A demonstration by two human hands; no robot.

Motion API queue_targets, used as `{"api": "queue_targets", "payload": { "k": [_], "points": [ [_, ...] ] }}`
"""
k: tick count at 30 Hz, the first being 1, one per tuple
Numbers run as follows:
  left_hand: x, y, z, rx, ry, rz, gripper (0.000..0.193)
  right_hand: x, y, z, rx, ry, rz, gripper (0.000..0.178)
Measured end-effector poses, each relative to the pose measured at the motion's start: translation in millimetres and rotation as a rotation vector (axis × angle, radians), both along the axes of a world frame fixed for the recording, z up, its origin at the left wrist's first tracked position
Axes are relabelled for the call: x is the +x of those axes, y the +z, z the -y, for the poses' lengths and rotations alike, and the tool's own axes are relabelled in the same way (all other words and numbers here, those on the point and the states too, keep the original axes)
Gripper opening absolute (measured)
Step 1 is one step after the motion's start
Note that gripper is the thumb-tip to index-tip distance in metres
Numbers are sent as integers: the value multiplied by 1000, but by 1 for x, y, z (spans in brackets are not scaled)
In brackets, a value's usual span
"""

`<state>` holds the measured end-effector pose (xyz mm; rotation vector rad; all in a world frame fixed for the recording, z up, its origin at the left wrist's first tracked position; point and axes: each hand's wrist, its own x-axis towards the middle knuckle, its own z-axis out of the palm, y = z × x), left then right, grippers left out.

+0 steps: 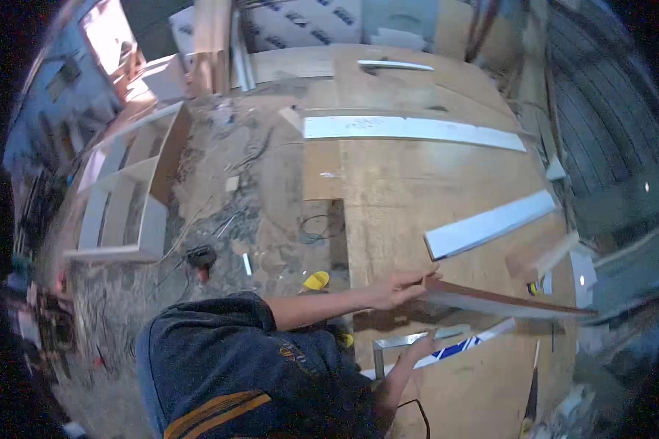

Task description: The person marks a line on the edge of a wooden board using a square and a pencil. They then place the board flat and mark a second point on the surface.

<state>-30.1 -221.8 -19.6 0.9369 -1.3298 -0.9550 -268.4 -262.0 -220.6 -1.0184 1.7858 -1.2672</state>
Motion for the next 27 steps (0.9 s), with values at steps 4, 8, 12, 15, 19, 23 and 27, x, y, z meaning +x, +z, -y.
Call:
{"api": "queue_targets", "payload": {
  "k": [4, 8, 12, 15, 19, 23, 27],
  "points": [
    [-3, 5, -5, -50, 85, 64, 57, -17, 3, 14, 103, 236, 64, 56],
    [-5, 2, -8, -70, 128, 32, 59, -8, 47, 7, -85, 162, -178, 52],
    [-11, 4, 0, -35, 129, 33, 61, 7, 141, 37, -572, 14, -264, 48],
    [-8, 5, -3, 0, 142, 61, 60, 45, 228, 44, -859, 120, -417, 41],
    [-6, 17, -6, 131, 173, 137, 58, 82, 253, 66, -851, 472, -643, 25],
    [6, 24, -4, 83, 245, 360, 53, 94, 248, 72, -860, 528, -848, 24],
    [18, 41, 1, 213, 120, 317, 46, 88, 251, 72, -924, 496, -836, 22]
  ]
}}
